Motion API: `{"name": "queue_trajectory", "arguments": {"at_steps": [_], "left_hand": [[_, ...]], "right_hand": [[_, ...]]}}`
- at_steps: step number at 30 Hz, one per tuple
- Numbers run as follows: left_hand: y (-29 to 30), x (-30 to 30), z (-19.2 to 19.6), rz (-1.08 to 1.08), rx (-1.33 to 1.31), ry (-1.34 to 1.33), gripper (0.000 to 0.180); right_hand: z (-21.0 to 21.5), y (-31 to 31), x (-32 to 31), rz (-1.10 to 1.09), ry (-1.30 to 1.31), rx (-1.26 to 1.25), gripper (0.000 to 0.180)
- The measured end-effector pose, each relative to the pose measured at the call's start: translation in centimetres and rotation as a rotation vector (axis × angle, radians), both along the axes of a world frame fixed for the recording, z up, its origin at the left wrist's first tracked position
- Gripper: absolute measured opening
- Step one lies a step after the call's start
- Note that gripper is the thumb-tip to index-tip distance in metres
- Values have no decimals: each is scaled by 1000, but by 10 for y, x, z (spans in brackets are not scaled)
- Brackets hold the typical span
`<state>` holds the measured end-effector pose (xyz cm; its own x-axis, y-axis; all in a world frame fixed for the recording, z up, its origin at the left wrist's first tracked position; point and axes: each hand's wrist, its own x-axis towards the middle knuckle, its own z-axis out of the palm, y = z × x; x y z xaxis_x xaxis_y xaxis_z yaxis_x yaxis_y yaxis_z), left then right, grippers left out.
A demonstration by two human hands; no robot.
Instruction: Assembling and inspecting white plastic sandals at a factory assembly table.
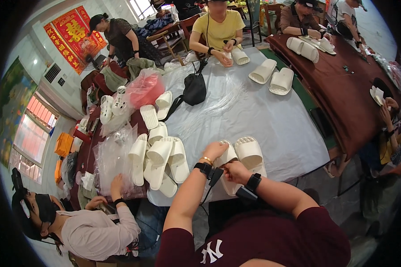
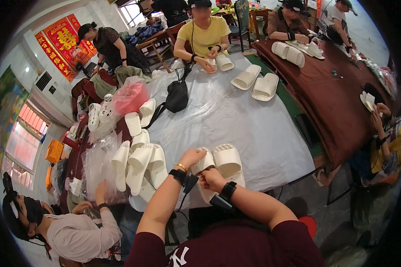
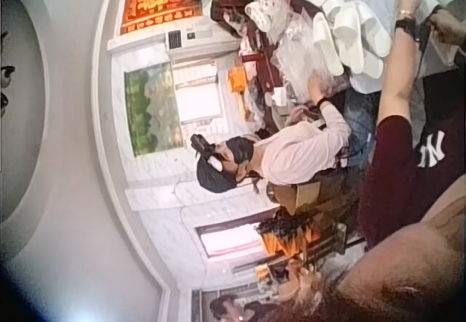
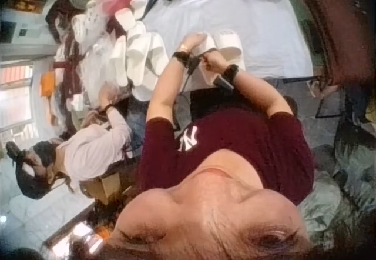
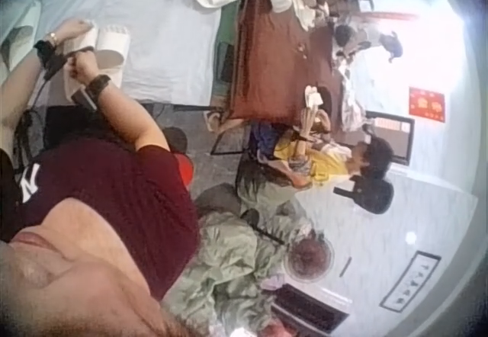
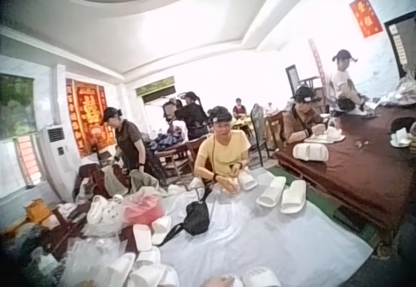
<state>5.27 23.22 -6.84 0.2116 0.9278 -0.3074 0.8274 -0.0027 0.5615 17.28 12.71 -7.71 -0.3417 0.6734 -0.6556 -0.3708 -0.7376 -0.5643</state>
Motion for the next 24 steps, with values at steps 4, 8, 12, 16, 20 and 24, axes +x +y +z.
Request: {"name": "queue_trajectory", "arguments": {"at_steps": [4, 8, 12, 16, 20, 24], "left_hand": [[-2, -8, -10, 125, -104, -327, 38], [-7, 8, 19, 145, -245, -304, 38], [-4, 11, 4, 131, -129, -290, 37], [6, -10, -25, 215, -10, -429, 28], [5, -6, -5, 260, 35, -600, 21], [-1, 2, 19, 232, 191, -620, 21]], "right_hand": [[9, -6, -5, 13, -8, 20, 10], [17, -10, 1, -22, -57, 33, 10], [14, -14, 3, -35, -38, 28, 11], [27, -36, 8, -48, -37, 94, 15], [30, -62, 57, 19, -187, 258, 17], [32, -86, 100, 78, -646, 686, 19]]}}
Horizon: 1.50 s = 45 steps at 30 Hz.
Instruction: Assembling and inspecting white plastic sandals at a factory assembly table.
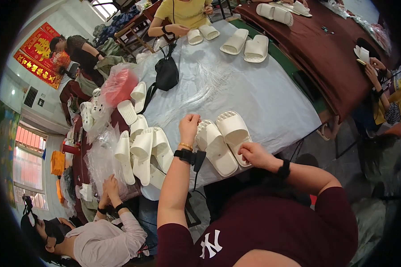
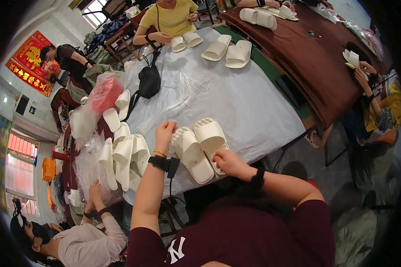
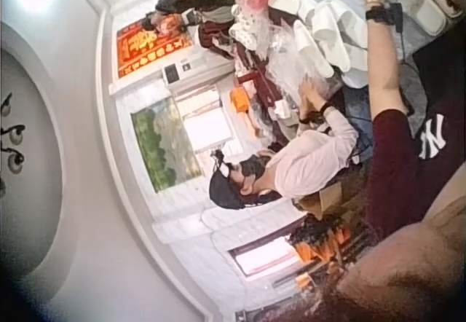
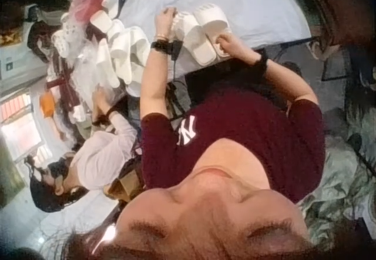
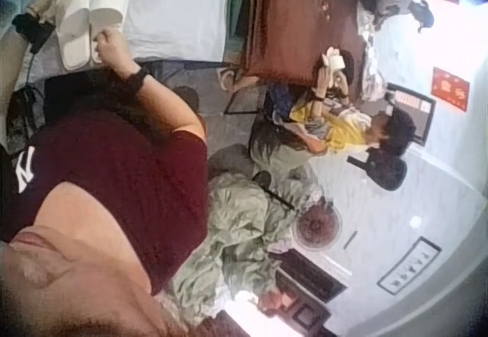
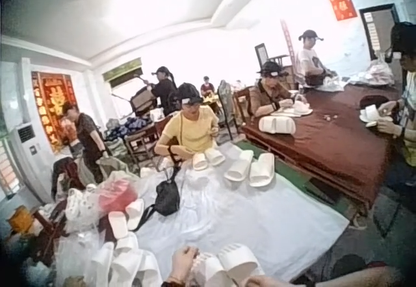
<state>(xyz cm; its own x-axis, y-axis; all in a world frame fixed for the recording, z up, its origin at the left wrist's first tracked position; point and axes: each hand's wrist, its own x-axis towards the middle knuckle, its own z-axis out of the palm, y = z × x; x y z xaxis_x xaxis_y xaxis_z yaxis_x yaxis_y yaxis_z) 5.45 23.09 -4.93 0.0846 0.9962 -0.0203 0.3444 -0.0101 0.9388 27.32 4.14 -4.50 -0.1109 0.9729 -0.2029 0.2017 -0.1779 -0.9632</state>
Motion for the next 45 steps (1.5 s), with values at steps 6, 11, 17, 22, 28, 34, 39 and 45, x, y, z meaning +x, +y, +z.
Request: {"name": "queue_trajectory", "arguments": {"at_steps": [6, 11, 17, 22, 28, 34, 39, 45], "left_hand": [[-12, 14, 6, -58, 96, 133, 23], [-17, 28, 2, -118, 98, 198, 25], [-18, 34, 7, -165, 77, 279, 28], [-12, 40, 10, -243, 84, 329, 30], [11, 51, -6, -409, 77, 354, 29], [19, 66, -7, -493, -129, 408, 29], [17, 71, 3, -580, -83, 600, 26], [21, 62, -5, -632, 132, 708, 21]], "right_hand": [[28, -11, 17, -81, -928, 739, 7], [20, -17, -5, 0, -728, 773, 2], [-1, -15, -30, 282, -544, 785, 7], [-18, 21, -14, 232, -603, 703, 15], [-27, 51, -3, 189, -669, 745, 10], [-22, 54, -3, 272, -734, 731, 12], [-24, 53, -2, 255, -745, 762, 12], [-31, 53, 0, 233, -735, 766, 11]]}}
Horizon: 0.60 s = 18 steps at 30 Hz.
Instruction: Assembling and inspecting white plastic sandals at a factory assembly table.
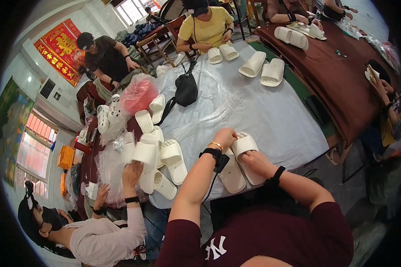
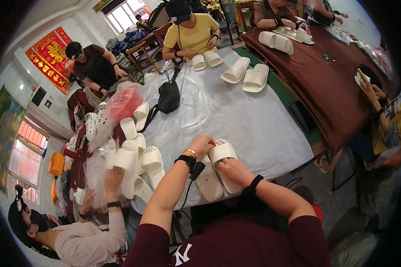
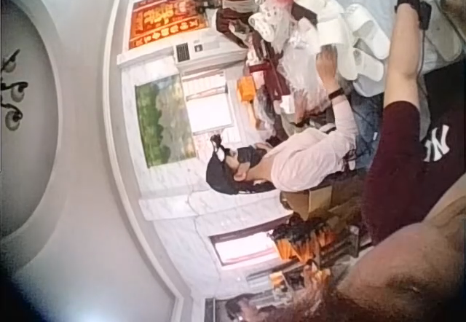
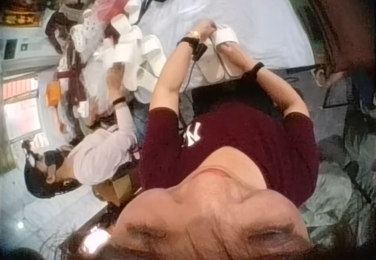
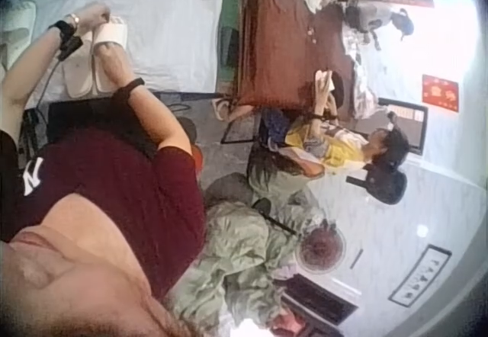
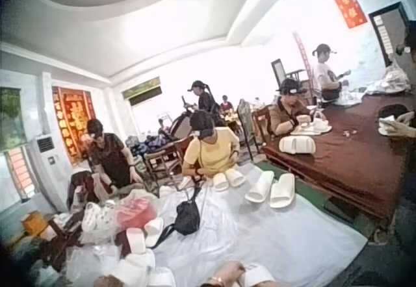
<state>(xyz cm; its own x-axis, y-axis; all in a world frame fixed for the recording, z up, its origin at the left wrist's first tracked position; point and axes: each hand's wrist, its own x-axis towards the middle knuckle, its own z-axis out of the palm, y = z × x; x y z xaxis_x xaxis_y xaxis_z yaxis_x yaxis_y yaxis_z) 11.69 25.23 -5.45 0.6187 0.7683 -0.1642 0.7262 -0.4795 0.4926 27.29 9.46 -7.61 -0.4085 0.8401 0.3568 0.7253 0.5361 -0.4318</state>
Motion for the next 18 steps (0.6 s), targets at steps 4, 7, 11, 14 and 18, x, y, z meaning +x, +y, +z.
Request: {"name": "queue_trajectory", "arguments": {"at_steps": [4, 7, 11, 14, 18], "left_hand": [[-4, -3, 1, 66, 12, 35, 18], [-11, -13, 9, 186, 174, -98, 18], [-29, -22, 20, 189, 290, -413, 16], [-44, -24, 24, 202, 220, -482, 14], [-55, -24, 17, 300, 110, -609, 13]], "right_hand": [[2, -1, -2, -22, 16, 24, 10], [10, -6, -2, 8, 71, 38, 10], [38, 2, 3, -157, 367, 155, 19], [40, 37, 1, -259, 487, 246, 23], [28, 70, -9, -107, 595, -58, 27]]}}
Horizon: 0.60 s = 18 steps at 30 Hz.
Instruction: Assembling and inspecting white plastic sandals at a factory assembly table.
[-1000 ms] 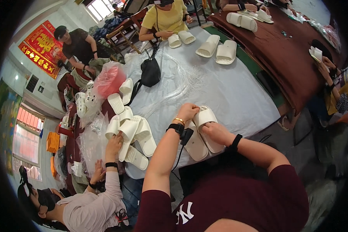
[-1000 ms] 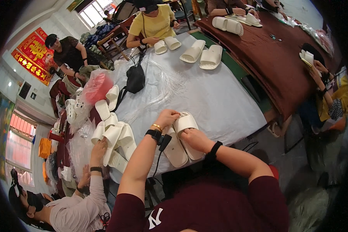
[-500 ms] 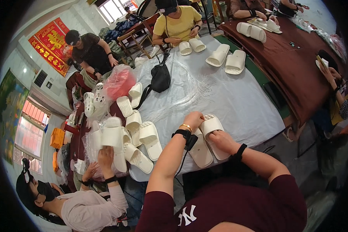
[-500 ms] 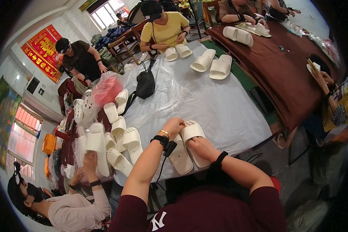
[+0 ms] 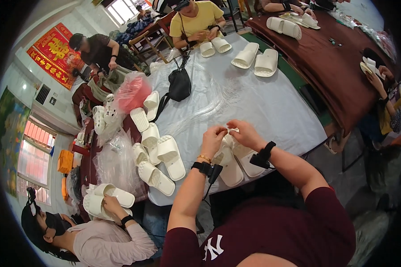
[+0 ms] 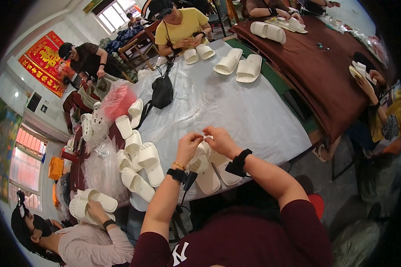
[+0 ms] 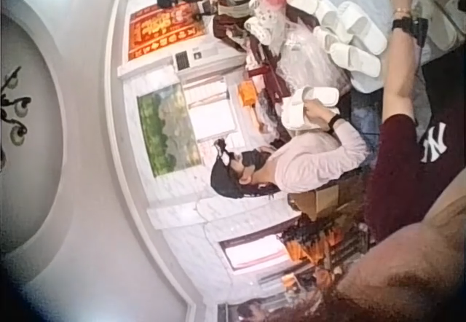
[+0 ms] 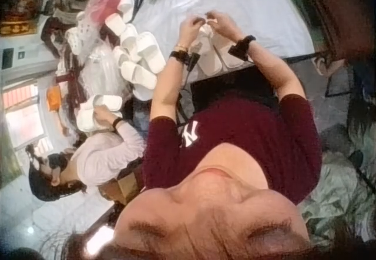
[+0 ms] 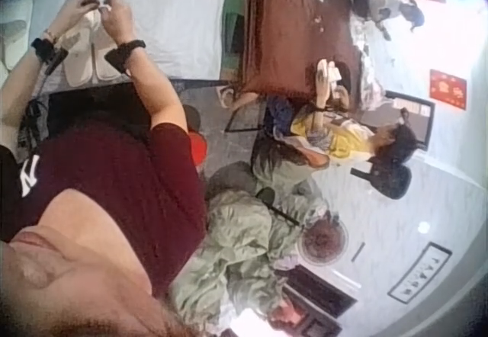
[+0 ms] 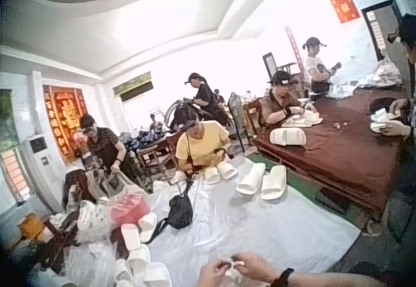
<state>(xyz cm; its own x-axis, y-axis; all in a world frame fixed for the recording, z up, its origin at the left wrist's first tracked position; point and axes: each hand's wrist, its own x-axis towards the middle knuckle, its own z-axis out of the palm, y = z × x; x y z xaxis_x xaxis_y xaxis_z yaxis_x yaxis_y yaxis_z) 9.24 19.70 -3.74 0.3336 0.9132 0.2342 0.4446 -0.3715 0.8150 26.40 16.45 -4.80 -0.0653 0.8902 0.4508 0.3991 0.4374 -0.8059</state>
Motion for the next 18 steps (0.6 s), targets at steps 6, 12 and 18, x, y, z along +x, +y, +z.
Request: {"name": "queue_trajectory", "arguments": {"at_steps": [6, 12, 18], "left_hand": [[-8, -5, -8, 21, -184, -217, 13], [-10, -7, -23, 150, -303, -453, 10], [-14, -3, -27, 145, -267, -388, 11]], "right_hand": [[-10, 4, -9, 37, 148, -273, 18], [-13, 5, -12, -23, 343, -314, 15], [-12, 5, -12, -14, 394, -344, 15]]}}
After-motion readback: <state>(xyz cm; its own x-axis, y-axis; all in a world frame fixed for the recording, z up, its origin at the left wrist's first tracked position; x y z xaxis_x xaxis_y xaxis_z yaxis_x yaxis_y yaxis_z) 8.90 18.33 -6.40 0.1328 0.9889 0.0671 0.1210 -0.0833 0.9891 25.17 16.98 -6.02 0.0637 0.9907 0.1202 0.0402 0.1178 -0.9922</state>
